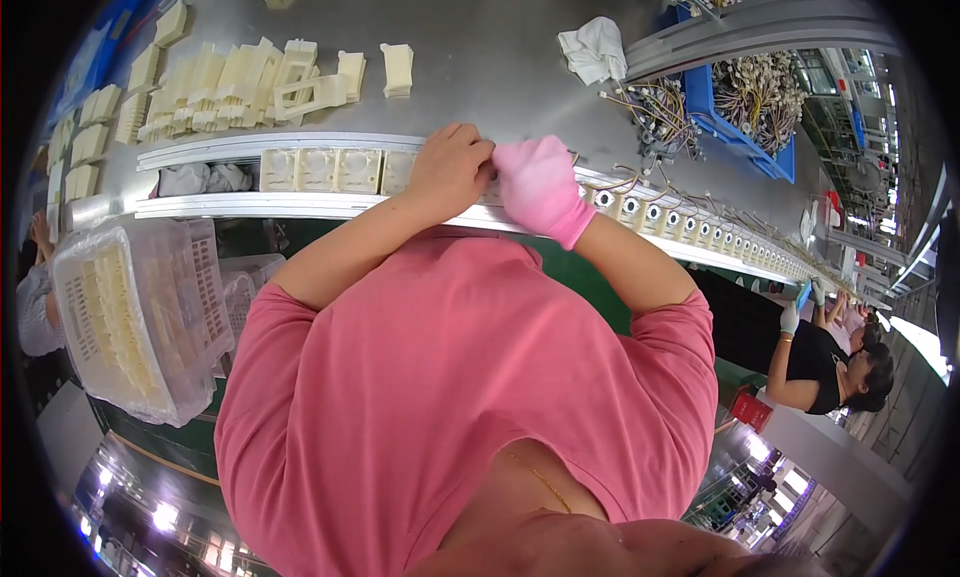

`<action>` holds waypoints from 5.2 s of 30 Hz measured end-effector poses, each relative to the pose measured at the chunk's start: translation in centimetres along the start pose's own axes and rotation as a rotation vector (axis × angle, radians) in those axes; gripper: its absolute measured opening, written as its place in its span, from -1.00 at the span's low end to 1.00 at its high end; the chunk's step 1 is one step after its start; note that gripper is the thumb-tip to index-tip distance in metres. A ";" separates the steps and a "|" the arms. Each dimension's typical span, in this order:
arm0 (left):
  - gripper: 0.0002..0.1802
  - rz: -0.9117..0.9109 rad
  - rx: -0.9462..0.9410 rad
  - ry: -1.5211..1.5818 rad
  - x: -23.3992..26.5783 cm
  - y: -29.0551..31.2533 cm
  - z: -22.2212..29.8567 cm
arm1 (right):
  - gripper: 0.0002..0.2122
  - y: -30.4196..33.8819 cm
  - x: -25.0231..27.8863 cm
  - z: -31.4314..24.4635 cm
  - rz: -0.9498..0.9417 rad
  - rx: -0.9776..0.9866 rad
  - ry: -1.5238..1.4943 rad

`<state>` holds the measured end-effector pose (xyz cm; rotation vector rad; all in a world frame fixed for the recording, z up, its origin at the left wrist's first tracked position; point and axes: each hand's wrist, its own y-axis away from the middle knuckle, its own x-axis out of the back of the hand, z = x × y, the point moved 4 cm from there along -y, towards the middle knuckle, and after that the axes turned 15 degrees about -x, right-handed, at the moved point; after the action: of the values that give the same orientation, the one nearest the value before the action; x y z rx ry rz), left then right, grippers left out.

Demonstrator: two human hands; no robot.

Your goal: The person assembles wiring harnesses and connectors into plastic housings using an assembly tool, taking components from bins and placing them onto a conveyor belt.

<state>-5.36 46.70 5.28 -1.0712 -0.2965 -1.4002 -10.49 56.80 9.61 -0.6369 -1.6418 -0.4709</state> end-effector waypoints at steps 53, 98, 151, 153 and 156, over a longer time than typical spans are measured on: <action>-0.85 -0.048 0.214 0.319 0.6 -0.7 -0.5 | -0.79 2.5 5.6 35.5 0.791 -1.057 -1.222; -0.87 -0.121 -0.244 0.043 4.6 2.2 -2.6 | -0.74 -0.3 -1.6 -3.9 -0.015 0.091 -0.027; -0.88 -0.116 -0.153 0.026 4.0 2.5 -2.7 | -0.70 -1.2 -1.4 -2.6 -0.143 -0.055 -0.148; -0.88 -0.127 -0.125 0.016 4.0 2.6 -2.8 | -0.62 -1.0 -1.8 -2.3 -0.198 -0.006 -0.155; -0.86 -0.095 -0.072 0.004 3.5 2.5 -3.0 | -0.61 -1.3 -1.7 -2.0 -0.236 0.054 -0.070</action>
<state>-3.59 41.74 5.16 -1.1251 -0.2995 -1.5074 -9.62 54.34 8.33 -0.4252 -1.7994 -0.5781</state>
